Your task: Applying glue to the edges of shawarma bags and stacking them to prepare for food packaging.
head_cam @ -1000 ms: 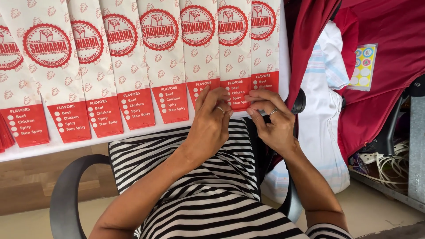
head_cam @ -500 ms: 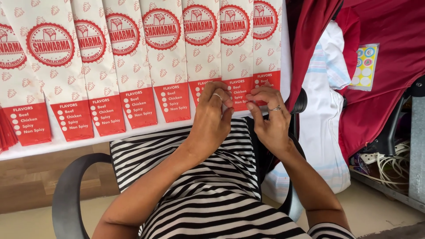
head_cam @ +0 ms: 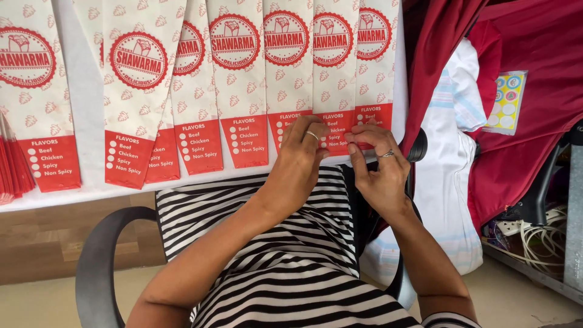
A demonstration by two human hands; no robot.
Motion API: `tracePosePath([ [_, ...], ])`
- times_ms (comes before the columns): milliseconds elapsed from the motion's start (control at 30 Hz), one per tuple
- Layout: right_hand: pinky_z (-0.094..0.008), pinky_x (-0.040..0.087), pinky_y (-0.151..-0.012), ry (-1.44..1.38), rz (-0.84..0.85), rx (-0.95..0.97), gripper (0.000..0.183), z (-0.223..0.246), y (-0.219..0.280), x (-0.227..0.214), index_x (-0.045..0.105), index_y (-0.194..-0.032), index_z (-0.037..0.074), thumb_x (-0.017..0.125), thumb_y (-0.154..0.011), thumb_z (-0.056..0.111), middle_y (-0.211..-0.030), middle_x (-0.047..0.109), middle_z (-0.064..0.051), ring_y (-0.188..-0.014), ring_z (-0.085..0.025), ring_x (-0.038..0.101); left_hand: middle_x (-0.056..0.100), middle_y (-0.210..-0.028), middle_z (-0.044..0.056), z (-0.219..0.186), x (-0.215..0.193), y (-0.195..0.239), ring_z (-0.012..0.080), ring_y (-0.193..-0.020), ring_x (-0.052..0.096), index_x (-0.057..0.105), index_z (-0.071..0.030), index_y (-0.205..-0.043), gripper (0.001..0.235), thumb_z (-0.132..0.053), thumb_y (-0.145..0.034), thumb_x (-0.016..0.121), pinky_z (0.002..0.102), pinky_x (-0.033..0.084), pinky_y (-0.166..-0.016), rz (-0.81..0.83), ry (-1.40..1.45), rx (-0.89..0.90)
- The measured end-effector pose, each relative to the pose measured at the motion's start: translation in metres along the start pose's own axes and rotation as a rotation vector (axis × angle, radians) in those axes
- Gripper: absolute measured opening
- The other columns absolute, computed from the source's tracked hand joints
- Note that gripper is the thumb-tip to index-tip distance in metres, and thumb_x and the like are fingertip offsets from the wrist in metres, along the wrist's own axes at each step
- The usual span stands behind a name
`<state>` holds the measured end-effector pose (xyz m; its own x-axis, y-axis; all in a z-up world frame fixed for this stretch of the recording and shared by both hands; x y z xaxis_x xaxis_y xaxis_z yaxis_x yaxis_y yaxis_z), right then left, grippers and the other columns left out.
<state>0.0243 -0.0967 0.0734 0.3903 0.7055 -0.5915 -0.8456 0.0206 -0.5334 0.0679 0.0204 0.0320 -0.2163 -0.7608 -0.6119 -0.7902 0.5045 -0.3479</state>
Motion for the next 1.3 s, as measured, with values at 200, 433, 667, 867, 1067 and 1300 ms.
tracePosePath([
  [200, -0.047, 0.058, -0.094, 0.084, -0.019, -0.013, 0.028, 0.004, 0.002, 0.007, 0.066, -0.106, -0.005, 0.086, -0.089, 0.004, -0.102, 0.069, -0.014, -0.102, -0.035, 0.072, 0.058, -0.114, 0.022, -0.004, 0.001, 0.007, 0.0419, -0.120, 0.060, 0.063, 0.012, -0.112, 0.022, 0.009, -0.091, 0.067, 0.053, 0.044, -0.108, -0.012, 0.034, 0.019],
  [433, -0.049, 0.057, -0.097, 0.056, -0.014, -0.050, 0.012, 0.023, -0.003, 0.006, 0.069, -0.108, -0.008, 0.068, -0.097, -0.013, -0.109, 0.071, -0.018, -0.105, -0.038, 0.072, 0.055, -0.126, 0.022, -0.008, -0.005, 0.026, 0.0396, -0.129, 0.056, 0.058, 0.010, -0.124, 0.033, 0.019, -0.092, 0.054, 0.050, 0.039, -0.117, -0.061, 0.083, 0.102],
  [667, -0.050, 0.057, -0.099, -0.057, 0.087, -0.170, 0.018, 0.055, -0.005, 0.032, 0.073, -0.110, -0.007, 0.072, -0.091, -0.010, -0.122, 0.069, -0.024, -0.114, -0.042, 0.070, 0.059, -0.130, 0.023, 0.005, -0.065, 0.051, 0.0401, -0.126, 0.061, 0.065, 0.005, -0.119, 0.023, 0.000, -0.097, 0.065, 0.053, 0.040, -0.116, -0.150, -0.046, 0.164],
  [867, -0.048, 0.056, -0.102, -0.046, 0.140, -0.165, 0.017, 0.047, 0.008, 0.049, 0.073, -0.110, -0.007, 0.072, -0.093, -0.004, -0.120, 0.072, -0.020, -0.114, -0.037, 0.071, 0.062, -0.127, 0.023, 0.015, -0.066, 0.054, 0.0349, -0.124, 0.065, 0.067, 0.005, -0.114, 0.019, 0.000, -0.095, 0.068, 0.050, 0.038, -0.119, -0.094, -0.108, 0.180],
  [1067, -0.051, 0.057, -0.100, -0.025, 0.142, -0.203, 0.009, 0.046, 0.011, 0.046, 0.074, -0.100, -0.008, 0.073, -0.091, -0.007, -0.118, 0.073, -0.021, -0.112, -0.038, 0.072, 0.066, -0.119, 0.022, 0.020, -0.059, 0.063, 0.0337, -0.116, 0.068, 0.074, 0.005, -0.096, 0.006, 0.001, -0.094, 0.071, 0.054, 0.040, -0.116, -0.151, -0.106, 0.264],
  [1300, -0.053, 0.056, -0.101, -0.040, 0.136, -0.192, 0.007, 0.045, 0.008, 0.049, 0.073, -0.099, -0.009, 0.069, -0.095, -0.006, -0.117, 0.073, -0.022, -0.110, -0.038, 0.072, 0.068, -0.117, 0.021, 0.020, -0.051, 0.061, 0.0315, -0.111, 0.071, 0.075, 0.005, -0.097, 0.008, -0.001, -0.095, 0.071, 0.055, 0.041, -0.115, -0.143, -0.175, 0.242],
])
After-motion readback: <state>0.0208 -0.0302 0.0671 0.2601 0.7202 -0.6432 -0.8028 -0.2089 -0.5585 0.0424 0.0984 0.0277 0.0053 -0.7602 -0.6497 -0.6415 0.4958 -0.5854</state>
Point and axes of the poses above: each hand's wrist, its own y-axis away from the middle knuckle, its own x-axis out of the palm, z = x × y, the point moved 9 cm from there along -y, towards the middle knuckle
